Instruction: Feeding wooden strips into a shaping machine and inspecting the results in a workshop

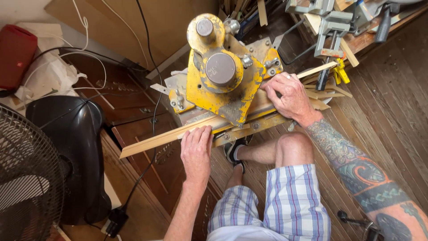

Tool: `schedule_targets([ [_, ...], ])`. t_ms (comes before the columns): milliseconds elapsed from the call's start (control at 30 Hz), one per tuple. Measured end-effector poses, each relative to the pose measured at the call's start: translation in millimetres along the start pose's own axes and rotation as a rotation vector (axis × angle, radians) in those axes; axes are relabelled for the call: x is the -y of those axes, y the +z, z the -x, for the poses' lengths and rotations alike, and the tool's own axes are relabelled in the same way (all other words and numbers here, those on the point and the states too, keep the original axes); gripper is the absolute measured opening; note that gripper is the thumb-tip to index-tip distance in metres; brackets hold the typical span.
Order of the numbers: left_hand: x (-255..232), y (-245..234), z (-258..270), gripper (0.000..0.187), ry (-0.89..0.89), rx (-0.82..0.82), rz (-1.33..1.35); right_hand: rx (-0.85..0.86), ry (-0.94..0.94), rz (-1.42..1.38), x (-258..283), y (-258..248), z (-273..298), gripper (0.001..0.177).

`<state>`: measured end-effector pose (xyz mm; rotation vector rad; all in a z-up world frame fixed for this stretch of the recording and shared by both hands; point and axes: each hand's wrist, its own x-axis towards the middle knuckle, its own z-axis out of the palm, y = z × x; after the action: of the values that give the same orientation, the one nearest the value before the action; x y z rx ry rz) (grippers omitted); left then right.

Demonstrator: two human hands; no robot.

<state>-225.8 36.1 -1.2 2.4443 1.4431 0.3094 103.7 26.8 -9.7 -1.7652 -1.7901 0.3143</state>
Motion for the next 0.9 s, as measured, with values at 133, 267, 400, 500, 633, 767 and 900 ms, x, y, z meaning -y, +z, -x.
schedule_targets([
  [133, -0.9, -0.2, 0.4, 0.027, -0.007, -0.006, 0.004, 0.006, 0.004, -0.003, 0.0, 1.8, 0.8, 0.037],
  [267, -0.8, 0.9, -1.0, 0.026, -0.016, -0.018, 0.003, -0.002, -0.011, 0.007, -3.5, 3.8, 0.7, 0.033],
  [400, -1.9, 2.5, -1.3, 0.026, -0.021, -0.021, -0.006, -0.006, -0.005, 0.003, -5.1, 4.6, 0.4, 0.038],
  [500, -2.8, 0.2, -1.8, 0.026, -0.02, -0.016, -0.004, -0.005, 0.005, 0.006, -5.6, 6.0, 1.6, 0.038],
  [633, -3.0, -0.7, -5.0, 0.026, -0.019, -0.023, -0.013, 0.004, 0.015, 0.014, -1.9, 3.0, -3.0, 0.04],
  [767, -4.2, -1.4, -1.8, 0.026, -0.015, -0.026, -0.001, -0.017, 0.002, 0.002, -1.0, 2.8, 0.9, 0.036],
  [900, -3.5, -1.0, -2.5, 0.025, -0.007, -0.027, -0.016, -0.023, 0.005, 0.002, -2.2, 4.3, 0.3, 0.034],
])
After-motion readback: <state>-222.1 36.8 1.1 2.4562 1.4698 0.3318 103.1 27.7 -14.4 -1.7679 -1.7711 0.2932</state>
